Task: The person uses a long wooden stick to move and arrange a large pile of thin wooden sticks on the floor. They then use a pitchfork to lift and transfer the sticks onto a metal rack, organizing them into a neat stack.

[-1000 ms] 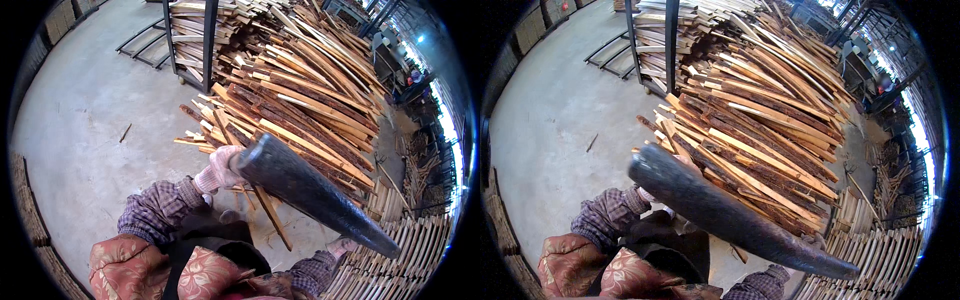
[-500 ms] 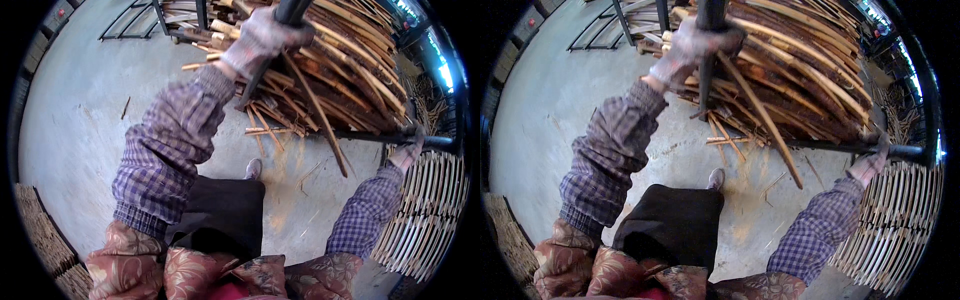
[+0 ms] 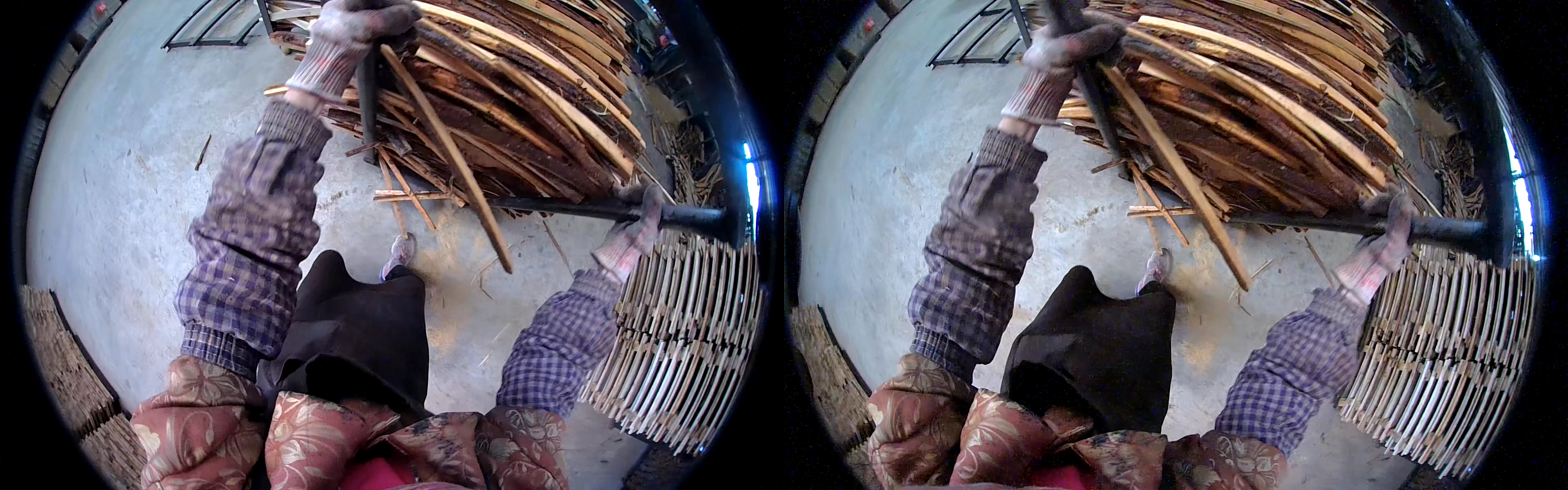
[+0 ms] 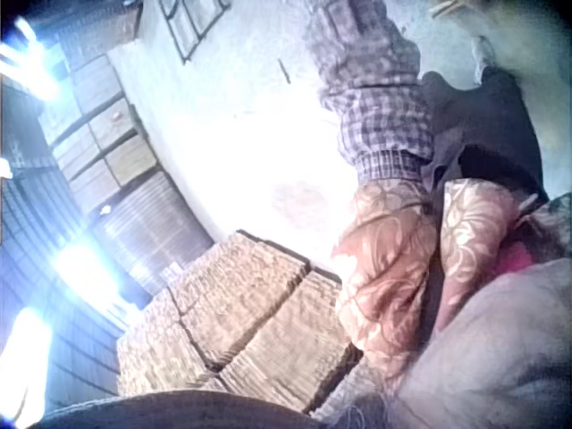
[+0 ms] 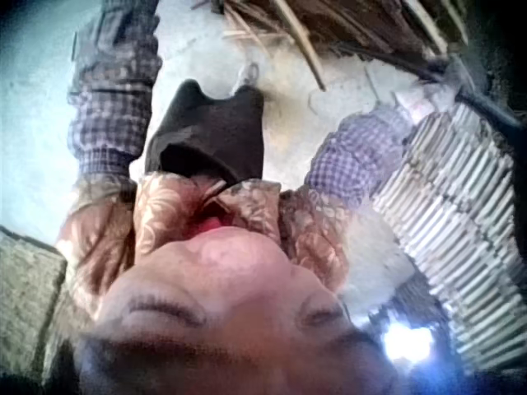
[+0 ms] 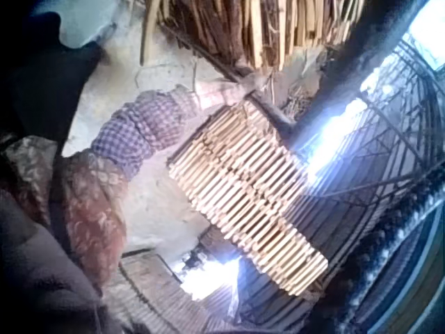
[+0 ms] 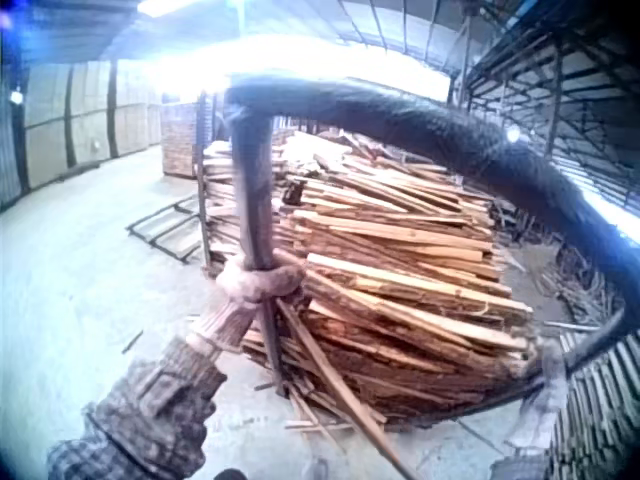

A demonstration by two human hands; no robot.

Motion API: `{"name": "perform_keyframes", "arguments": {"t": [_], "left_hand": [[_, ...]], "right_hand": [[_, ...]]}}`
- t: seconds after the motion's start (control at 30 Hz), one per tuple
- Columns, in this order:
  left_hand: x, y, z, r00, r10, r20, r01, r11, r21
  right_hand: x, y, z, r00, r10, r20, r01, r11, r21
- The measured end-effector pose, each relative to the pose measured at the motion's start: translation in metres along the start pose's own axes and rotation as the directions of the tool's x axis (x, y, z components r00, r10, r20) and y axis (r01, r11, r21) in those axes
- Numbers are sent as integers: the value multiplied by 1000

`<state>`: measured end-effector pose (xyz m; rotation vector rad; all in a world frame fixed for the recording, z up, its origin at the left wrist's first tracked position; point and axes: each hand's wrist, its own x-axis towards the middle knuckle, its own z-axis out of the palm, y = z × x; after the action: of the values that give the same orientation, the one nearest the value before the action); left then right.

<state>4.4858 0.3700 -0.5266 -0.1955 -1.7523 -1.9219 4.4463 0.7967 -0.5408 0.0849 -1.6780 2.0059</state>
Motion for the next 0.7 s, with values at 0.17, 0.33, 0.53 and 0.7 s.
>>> {"name": "perform_keyframes", "arguments": {"t": [0.17, 0.33, 0.53, 0.7], "left_hand": [[-16, 4, -13, 1000, -7, 23, 7, 1000, -30], [-35, 33, -1, 1000, 20, 14, -21, 997, 75], [-46, 36, -16, 990, 80, 119, -122, 910, 396], [-60, 42, -42, 966, 255, 51, -259, 958, 125]], "right_hand": [[-24, -12, -2, 996, 92, 1, -92, 993, -72], [-47, -27, 4, 1000, -25, -12, 24, 997, -71], [-79, -49, 14, 983, 5, -182, -18, 997, -73], [-88, -43, 14, 993, 15, -114, -20, 999, -46]]}}
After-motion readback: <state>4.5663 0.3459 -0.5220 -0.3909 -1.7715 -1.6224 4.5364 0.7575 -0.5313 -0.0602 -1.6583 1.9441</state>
